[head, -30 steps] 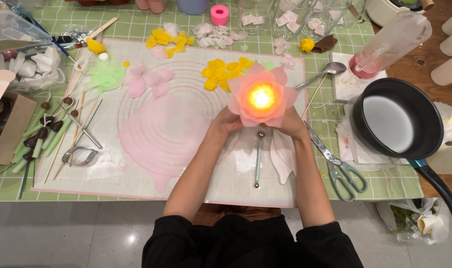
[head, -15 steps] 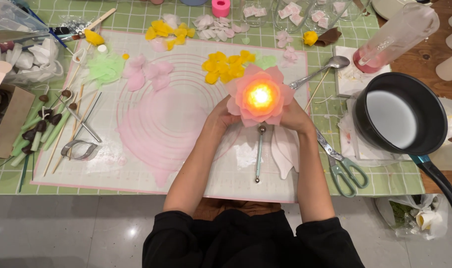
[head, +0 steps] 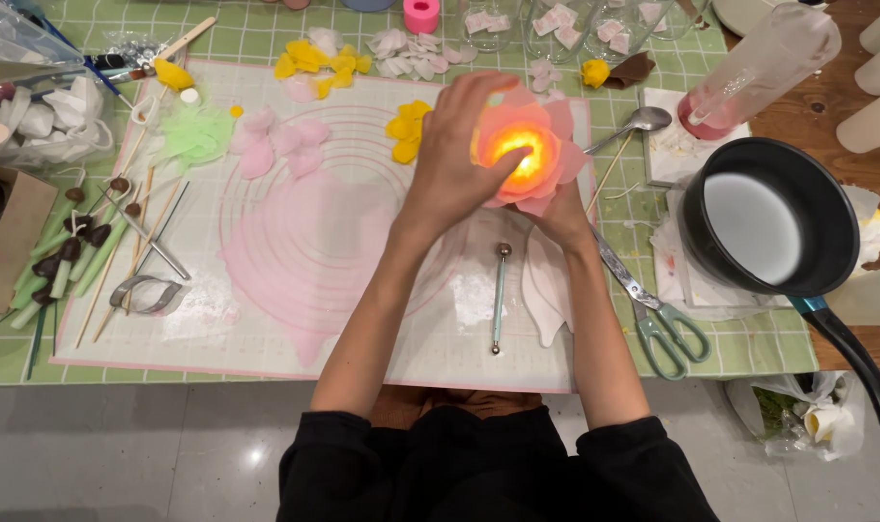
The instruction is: Making a decorative wax flower by shaping petals and assembling them around a light source.
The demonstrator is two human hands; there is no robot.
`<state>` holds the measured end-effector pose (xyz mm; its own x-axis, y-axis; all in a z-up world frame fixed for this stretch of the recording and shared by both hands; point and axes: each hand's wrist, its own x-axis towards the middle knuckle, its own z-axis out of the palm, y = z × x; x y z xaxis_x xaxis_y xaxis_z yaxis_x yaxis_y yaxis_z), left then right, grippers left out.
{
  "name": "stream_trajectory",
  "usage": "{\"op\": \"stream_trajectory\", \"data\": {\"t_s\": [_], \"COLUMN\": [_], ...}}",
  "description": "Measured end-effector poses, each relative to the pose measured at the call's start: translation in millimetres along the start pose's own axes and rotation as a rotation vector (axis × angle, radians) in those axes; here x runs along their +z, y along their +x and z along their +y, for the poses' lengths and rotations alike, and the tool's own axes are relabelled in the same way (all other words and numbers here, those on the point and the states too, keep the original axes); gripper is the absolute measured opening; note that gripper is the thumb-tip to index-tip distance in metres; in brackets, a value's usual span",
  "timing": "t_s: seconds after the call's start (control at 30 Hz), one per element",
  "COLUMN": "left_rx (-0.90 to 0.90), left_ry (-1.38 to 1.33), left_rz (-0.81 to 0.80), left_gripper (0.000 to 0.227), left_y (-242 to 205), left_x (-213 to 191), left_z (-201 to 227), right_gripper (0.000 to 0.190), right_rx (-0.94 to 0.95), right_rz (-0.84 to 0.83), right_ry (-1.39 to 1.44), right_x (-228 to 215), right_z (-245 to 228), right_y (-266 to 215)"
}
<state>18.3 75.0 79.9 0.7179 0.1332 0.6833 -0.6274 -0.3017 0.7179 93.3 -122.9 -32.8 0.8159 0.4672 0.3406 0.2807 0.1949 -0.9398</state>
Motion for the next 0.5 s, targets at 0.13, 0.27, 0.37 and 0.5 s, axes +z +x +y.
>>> {"op": "stream_trajectory", "data": {"t_s": [0.13, 0.27, 0.37, 0.5], "left_rx": [0.068, 0.002, -0.017, 0.022], "left_ry": [0.374, 0.422, 0.460, 0.366], "left_rz": [-0.166, -0.186, -0.195, -0.201], "left_gripper": [0.073, 0.074, 0.074, 0.070], "left_y": [3.9, 2.7, 3.4, 3.8], "left_x": [11.3, 17.6, 17.3, 13.1], "left_z": [7.5, 7.0, 5.8, 11.9], "right_gripper": [0.072, 0.074, 0.077, 0.072], "right_rx": [0.010, -0.043, -0.003, 0.096], "right_rz": [-0.020, -0.058, -0.057, -0.048], "right_ry": [-0.033, -0.142, -0.156, -0.178], "right_x": [1.6, -8.0, -10.7, -23.5], "right_z": [-5.0, 5.2, 7.4, 21.9], "right_y": [0.7, -0.8, -2.0, -8.9]}}
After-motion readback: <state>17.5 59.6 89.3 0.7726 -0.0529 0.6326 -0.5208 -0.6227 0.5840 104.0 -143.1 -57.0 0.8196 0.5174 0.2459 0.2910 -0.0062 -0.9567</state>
